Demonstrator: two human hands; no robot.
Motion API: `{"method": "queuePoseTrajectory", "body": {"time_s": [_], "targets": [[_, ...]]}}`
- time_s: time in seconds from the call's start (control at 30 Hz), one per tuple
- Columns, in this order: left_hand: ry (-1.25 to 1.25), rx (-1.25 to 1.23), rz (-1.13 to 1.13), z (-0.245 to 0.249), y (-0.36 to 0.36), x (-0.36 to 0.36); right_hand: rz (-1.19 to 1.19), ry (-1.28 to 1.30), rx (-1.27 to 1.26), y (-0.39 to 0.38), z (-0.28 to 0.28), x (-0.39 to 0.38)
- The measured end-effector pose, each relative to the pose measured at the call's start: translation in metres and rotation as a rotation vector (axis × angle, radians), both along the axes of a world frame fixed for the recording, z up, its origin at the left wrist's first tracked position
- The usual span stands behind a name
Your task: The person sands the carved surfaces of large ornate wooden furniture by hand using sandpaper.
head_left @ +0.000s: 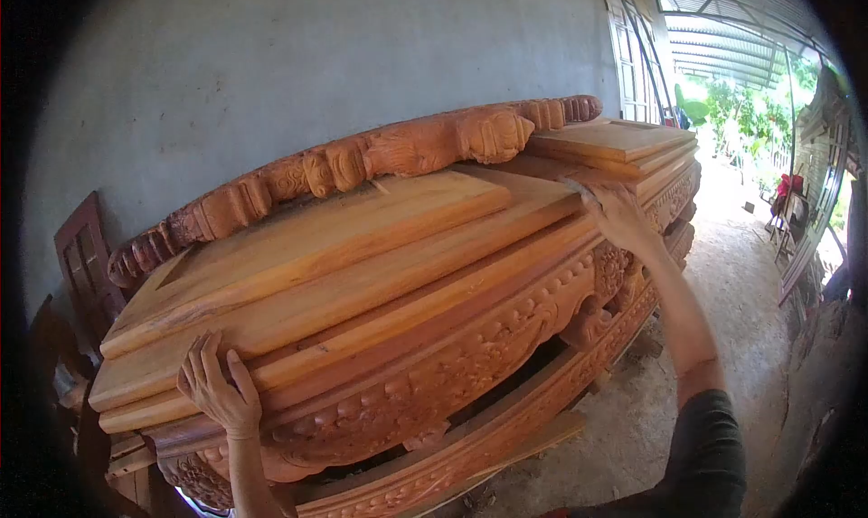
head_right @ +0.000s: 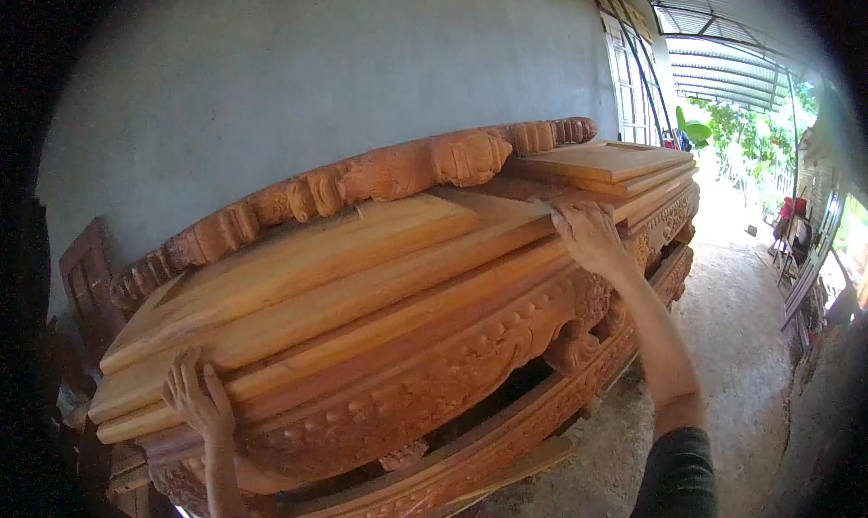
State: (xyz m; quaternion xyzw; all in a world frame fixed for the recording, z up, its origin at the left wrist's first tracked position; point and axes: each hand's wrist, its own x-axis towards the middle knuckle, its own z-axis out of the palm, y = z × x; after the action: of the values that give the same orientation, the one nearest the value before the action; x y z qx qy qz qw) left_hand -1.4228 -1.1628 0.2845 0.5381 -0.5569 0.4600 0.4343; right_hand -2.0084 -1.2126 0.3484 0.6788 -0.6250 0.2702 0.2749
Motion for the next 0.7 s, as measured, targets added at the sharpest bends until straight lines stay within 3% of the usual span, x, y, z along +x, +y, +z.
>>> {"method": "queuePoseTrajectory", "body": {"time_s": [0.03,0.07,0.13,0.2,0.27,0.3,0.33,0.4,0.5,0.53,0.67,0.7], "targets": [[-0.013,-0.017,0.019,0.0,0.0,0.001,-0.138,-0.061,-0.168,-0.002,-0.012,0.003],[-0.017,-0.009,0.011,0.0,0.001,0.001,-0.147,-0.064,-0.16,-0.005,-0.028,0.013],[-0.002,-0.015,0.005,0.001,0.003,-0.002,0.107,-0.393,-0.33,-0.011,-0.062,0.06],[-0.004,-0.014,0.002,0.0,0.003,0.0,0.126,-0.204,-0.481,-0.01,-0.09,0.132],[-0.026,-0.013,-0.011,0.001,0.003,0.002,0.336,-0.188,-0.419,0.017,-0.084,0.219],[-0.006,0.013,-0.011,0.001,0.004,0.003,0.604,-0.089,-0.572,0.03,-0.073,0.252],[0.015,0.039,-0.011,0.0,0.004,0.003,0.698,-0.061,-0.307,0.017,-0.089,0.282],[-0.002,0.032,-0.004,-0.002,0.003,0.005,0.771,0.06,-0.398,0.02,-0.102,0.324],[0.005,0.037,-0.013,-0.004,0.002,0.008,0.869,0.133,-0.318,0.008,-0.099,0.297],[-0.006,0.031,0.002,-0.004,0.001,0.008,0.78,0.196,-0.484,0.0,-0.101,0.269],[0.003,0.026,0.053,-0.005,0.0,0.004,0.557,0.023,-0.406,0.001,-0.079,0.114],[0.017,0.024,0.067,-0.006,-0.001,0.003,0.351,0.031,-0.517,-0.02,-0.095,0.067]]}}
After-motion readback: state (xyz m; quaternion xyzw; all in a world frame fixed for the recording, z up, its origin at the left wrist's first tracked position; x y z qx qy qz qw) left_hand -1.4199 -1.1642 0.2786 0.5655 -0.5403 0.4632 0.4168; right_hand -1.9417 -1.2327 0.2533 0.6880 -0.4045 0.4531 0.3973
